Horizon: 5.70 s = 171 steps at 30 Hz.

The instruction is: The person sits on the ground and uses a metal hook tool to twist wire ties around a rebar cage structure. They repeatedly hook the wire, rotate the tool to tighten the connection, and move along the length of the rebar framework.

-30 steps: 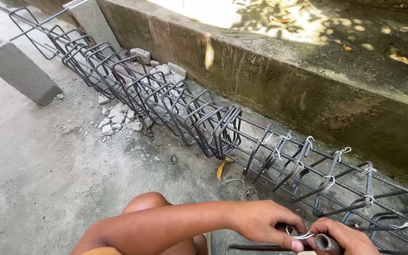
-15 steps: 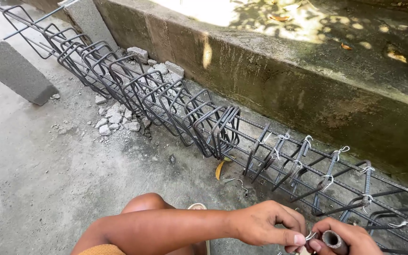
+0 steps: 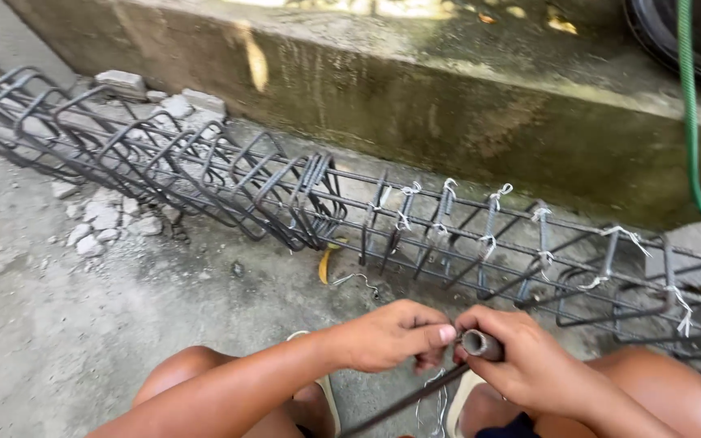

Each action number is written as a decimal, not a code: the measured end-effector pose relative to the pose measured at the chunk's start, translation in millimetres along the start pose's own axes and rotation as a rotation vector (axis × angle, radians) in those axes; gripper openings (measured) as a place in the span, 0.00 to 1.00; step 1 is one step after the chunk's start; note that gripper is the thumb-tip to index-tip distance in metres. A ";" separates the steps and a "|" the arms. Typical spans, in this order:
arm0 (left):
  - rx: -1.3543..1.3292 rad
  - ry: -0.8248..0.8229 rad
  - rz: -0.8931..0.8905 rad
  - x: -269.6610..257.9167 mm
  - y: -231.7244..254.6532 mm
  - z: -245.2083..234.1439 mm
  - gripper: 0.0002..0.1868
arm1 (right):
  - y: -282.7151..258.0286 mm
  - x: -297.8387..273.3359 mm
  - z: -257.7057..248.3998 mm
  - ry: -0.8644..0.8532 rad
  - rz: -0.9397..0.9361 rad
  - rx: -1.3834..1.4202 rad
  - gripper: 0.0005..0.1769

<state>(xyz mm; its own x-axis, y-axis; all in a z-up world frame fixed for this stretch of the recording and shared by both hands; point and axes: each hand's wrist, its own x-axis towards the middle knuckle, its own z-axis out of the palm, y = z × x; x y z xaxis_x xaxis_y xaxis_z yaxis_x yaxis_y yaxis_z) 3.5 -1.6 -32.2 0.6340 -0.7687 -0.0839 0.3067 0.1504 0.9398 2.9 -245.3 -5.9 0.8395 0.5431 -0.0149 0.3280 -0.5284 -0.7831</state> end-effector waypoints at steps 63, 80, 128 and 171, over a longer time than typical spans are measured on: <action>1.816 0.366 -0.264 57.3 -28.5 -199.7 0.33 | -37.9 183.3 -59.7 0.244 -0.695 -1.024 0.17; 1.728 0.320 -0.315 62.6 -25.8 -209.2 0.29 | 23.1 216.6 -24.6 0.207 -0.802 -1.033 0.05; 1.656 0.265 -0.421 41.0 -37.5 -205.0 0.37 | 34.6 243.3 16.5 0.933 -0.602 0.904 0.29; 1.694 0.195 -0.433 49.1 -9.6 -189.5 0.35 | 67.1 220.5 51.3 1.157 -0.757 1.012 0.24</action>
<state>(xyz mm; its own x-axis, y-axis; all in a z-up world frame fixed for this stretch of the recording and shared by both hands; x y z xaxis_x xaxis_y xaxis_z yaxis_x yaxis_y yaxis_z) 166.2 77.1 -108.2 0.8209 -0.4768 -0.3143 -0.4679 -0.8771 0.1086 187.8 -127.5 -93.7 0.6400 -0.5010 0.5826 0.7679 0.4442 -0.4615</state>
